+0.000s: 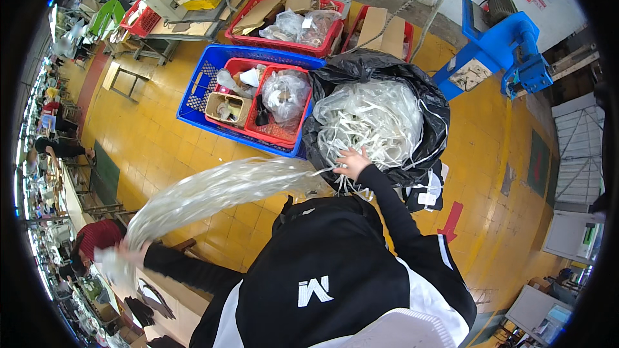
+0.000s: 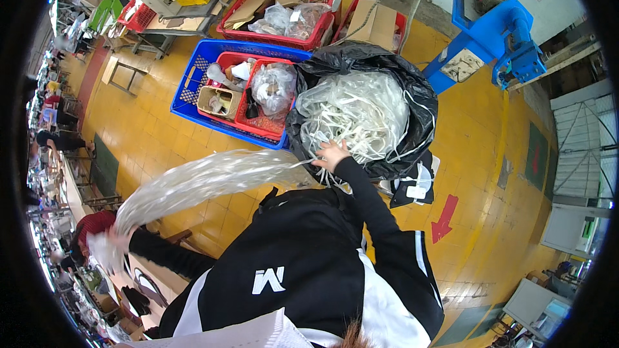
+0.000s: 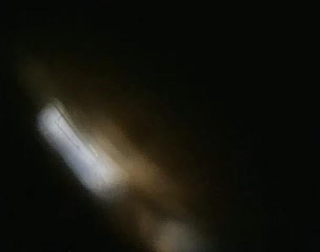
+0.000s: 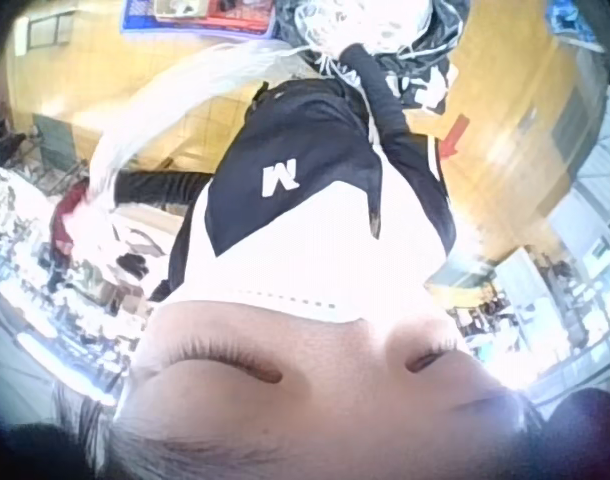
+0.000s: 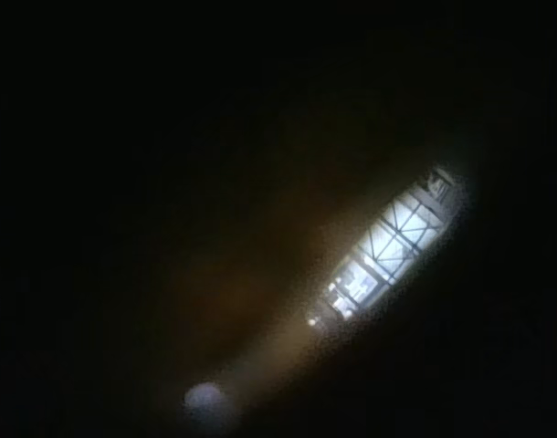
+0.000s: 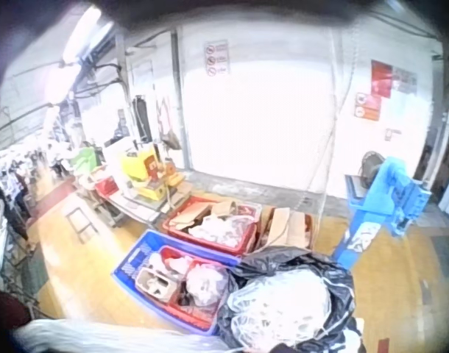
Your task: The person repeatedly picks up bundles of white plastic cable ties from a black bag, separates them by hand, and places them into a red basket. The person continues this repetitive sorting action throughout the clip.
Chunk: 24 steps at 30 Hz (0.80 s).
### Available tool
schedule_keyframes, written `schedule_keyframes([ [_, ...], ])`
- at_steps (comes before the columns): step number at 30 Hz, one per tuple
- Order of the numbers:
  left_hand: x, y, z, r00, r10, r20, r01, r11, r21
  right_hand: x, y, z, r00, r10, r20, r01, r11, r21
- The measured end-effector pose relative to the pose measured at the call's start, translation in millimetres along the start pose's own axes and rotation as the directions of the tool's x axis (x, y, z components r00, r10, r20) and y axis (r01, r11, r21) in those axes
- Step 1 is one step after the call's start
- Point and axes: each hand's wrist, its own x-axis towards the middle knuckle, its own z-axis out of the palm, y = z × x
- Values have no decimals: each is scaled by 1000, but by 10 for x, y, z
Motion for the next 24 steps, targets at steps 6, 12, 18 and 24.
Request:
schedule_keyframes([
  [6, 463, 680, -429, 593, -447, -670, 119, 871, -476, 54, 470, 0, 775, 141, -616, 111, 929, 352],
  [12, -155, 1350, 500, 715, -699, 18, 601, 600, -528, 744, 540, -63, 793, 397, -462, -348, 918, 191],
  [18, -1174, 2190, 1203, 330, -492, 805, 944, 175, -280, 725, -285, -410, 667, 163, -727, 162, 921, 355],
  [24, -2048, 3007, 1277, -250, 48, 967, 968, 2, 250, -213, -1538, -640, 853, -178, -490, 439, 753, 491],
])
